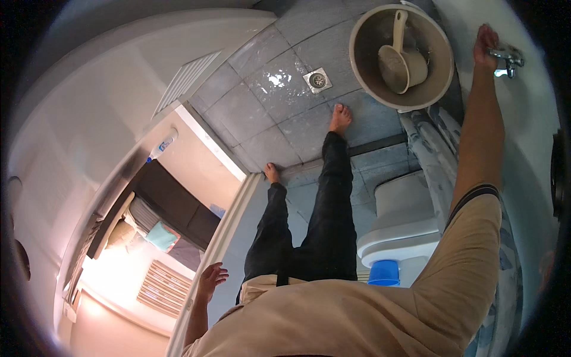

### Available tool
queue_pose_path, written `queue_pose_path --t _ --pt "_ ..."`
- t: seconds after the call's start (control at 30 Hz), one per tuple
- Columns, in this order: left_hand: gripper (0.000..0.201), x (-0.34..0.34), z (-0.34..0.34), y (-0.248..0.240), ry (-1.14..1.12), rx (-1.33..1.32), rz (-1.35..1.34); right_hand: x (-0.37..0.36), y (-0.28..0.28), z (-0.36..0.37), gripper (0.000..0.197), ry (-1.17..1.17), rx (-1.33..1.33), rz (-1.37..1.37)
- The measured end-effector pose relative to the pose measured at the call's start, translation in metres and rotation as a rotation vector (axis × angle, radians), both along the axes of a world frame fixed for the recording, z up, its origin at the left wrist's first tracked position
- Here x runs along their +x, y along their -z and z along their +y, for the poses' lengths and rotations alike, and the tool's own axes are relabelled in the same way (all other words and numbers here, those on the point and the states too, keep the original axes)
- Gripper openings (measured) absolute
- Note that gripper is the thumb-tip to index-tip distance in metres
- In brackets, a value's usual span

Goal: The person washes plastic bottles in a bucket of water, then uses a steel wool pad and a plastic scoop to scrub and rinse a section of the tiled bathroom wall. The person repeatedly scoops water from the bucket to wet the wall and the pad while scrubbing.

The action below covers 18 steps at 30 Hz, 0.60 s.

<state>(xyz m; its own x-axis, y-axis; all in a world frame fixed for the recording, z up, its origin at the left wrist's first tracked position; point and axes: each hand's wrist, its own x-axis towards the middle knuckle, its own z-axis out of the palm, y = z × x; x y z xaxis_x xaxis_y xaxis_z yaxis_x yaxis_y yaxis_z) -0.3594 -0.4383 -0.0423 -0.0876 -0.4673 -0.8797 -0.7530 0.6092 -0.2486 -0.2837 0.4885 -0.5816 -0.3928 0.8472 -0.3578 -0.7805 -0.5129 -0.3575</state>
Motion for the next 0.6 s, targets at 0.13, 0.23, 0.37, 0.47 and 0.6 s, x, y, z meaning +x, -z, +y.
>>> queue_pose_path --t 0.13,0.23,0.37,0.47,0.6 --pt "0.039 -0.002 0.004 0.007 0.014 -0.068 -0.024 0.003 0.005 -0.003 0.02 -0.027 -0.101 -0.023" --pt "0.039 0.001 0.009 0.006 0.008 -0.019 -0.028 0.006 0.009 0.001 0.02 -0.465 0.191 0.201" --pt "0.038 0.0 0.017 0.008 0.007 0.002 -0.021 0.005 0.014 0.007 0.02 -0.058 0.038 -0.205" --pt "0.039 -0.004 0.02 0.011 0.006 -0.009 -0.027 0.006 0.015 0.011 0.018 0.091 -0.053 -0.053" --pt "0.04 -0.005 0.02 0.012 -0.006 0.035 0.005 0.012 0.016 0.003 0.013 -0.295 0.146 0.257"
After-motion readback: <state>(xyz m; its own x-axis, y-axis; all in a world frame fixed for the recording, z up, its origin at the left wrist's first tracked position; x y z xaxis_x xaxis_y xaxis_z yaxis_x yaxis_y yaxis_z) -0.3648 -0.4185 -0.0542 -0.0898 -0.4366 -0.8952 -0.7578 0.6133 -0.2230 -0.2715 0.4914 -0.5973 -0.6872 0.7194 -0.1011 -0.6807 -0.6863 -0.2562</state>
